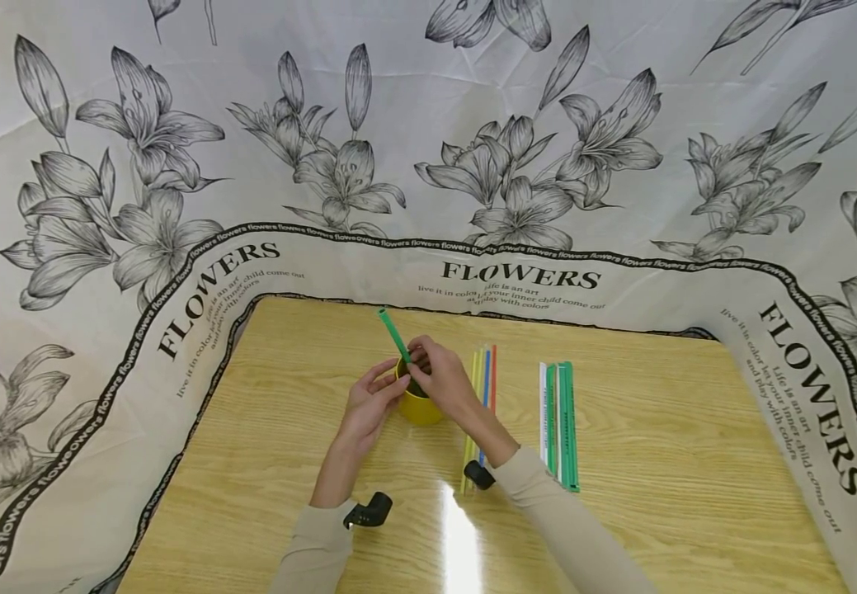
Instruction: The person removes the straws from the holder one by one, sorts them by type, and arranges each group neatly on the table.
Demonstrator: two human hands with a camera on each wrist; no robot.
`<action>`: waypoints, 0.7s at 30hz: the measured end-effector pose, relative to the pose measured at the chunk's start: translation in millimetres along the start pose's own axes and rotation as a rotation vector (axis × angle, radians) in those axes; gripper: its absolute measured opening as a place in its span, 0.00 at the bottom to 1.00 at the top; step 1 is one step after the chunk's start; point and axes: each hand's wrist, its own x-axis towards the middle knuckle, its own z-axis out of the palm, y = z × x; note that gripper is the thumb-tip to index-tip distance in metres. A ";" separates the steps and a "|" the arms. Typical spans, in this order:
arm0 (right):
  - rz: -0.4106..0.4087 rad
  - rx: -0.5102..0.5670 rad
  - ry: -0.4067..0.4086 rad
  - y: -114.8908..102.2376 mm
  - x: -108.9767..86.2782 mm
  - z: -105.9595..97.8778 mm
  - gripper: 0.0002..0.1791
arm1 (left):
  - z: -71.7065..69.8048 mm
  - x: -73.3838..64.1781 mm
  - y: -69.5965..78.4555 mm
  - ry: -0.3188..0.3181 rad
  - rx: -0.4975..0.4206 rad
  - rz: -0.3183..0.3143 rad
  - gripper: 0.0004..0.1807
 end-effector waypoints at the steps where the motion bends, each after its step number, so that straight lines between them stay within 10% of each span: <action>1: 0.007 0.010 0.002 -0.1 -0.4 -0.9 0.12 | -0.1 -0.3 -0.1 -0.001 0.000 0.001 0.27; 21: 0.017 0.163 0.265 0.3 -7.1 -36.8 0.14 | 1.6 -0.5 -2.0 0.008 -0.010 0.019 0.27</action>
